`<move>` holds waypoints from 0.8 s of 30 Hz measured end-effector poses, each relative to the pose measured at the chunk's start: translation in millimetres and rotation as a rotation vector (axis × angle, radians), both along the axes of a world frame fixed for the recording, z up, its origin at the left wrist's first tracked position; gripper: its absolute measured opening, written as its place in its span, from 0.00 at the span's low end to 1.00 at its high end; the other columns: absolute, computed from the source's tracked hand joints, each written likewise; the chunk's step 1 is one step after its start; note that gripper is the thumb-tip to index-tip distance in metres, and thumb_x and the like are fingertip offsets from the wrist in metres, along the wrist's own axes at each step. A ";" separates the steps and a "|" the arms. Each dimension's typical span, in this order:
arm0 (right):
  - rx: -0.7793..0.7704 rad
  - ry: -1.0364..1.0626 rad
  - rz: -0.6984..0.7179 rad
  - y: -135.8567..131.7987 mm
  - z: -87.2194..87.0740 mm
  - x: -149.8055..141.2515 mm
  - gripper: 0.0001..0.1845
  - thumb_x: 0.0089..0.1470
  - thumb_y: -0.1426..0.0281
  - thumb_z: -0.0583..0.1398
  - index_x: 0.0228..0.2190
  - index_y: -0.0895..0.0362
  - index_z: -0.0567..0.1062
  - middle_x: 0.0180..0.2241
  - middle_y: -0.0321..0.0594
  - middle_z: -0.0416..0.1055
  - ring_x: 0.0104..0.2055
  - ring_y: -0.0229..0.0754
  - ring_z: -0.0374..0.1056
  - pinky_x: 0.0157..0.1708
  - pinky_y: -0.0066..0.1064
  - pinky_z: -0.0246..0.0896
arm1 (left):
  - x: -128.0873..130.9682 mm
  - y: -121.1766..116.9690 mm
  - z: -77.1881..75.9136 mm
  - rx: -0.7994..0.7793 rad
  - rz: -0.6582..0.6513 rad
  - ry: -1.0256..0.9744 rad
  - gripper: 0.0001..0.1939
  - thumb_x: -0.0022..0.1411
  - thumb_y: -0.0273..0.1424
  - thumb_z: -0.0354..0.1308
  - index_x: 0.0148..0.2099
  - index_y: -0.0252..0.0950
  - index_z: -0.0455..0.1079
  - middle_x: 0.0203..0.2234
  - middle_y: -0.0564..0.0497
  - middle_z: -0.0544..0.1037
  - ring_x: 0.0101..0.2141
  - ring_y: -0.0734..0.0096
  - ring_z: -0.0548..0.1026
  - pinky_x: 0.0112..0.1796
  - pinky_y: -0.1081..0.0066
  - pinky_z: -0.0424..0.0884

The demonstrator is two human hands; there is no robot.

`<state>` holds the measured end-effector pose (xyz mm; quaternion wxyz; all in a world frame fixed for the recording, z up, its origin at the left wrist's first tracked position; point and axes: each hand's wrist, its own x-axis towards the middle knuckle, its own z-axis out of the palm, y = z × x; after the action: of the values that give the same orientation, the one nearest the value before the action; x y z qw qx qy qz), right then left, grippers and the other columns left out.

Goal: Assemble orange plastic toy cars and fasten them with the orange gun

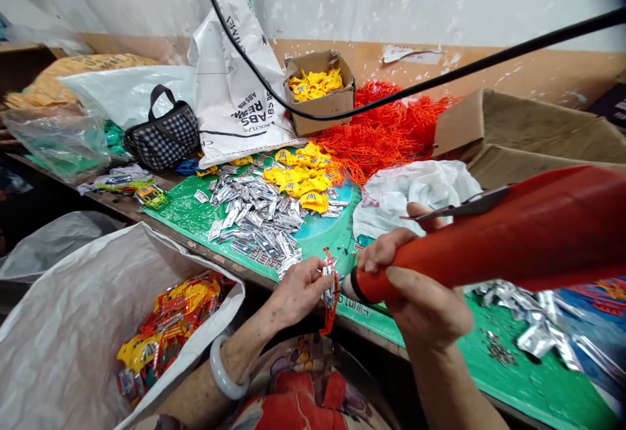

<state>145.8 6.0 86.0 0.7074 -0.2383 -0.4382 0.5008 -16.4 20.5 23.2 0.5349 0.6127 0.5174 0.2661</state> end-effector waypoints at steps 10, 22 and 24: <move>-0.056 -0.012 -0.011 4.1 -7.2 -5.3 0.27 0.43 0.74 0.67 0.46 0.49 0.71 0.26 0.30 0.73 0.26 0.38 0.69 0.33 0.36 0.67 | 4.6 0.0 8.7 0.044 -0.022 0.073 0.15 0.61 0.41 0.52 0.37 0.33 0.70 0.16 0.60 0.60 0.20 0.74 0.58 0.23 0.73 0.52; -0.046 -0.287 -0.060 0.4 -11.7 -5.1 0.14 0.45 0.69 0.67 0.36 0.53 0.73 0.25 0.32 0.69 0.27 0.39 0.67 0.33 0.39 0.70 | 6.7 0.4 2.1 0.024 0.027 -0.022 0.12 0.57 0.40 0.54 0.31 0.35 0.67 0.20 0.58 0.61 0.24 0.73 0.59 0.25 0.72 0.54; -0.015 -0.345 -0.059 -0.7 -12.3 -4.7 0.10 0.46 0.69 0.66 0.33 0.52 0.73 0.26 0.32 0.69 0.28 0.40 0.68 0.34 0.39 0.71 | 8.4 -0.1 -0.6 0.013 0.044 -0.066 0.12 0.56 0.39 0.55 0.28 0.36 0.64 0.20 0.58 0.60 0.24 0.73 0.58 0.25 0.73 0.54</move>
<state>141.2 5.3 73.7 0.6345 -0.3386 -0.5421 0.4345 -7.9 20.4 22.6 0.5417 0.5957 0.5110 0.3010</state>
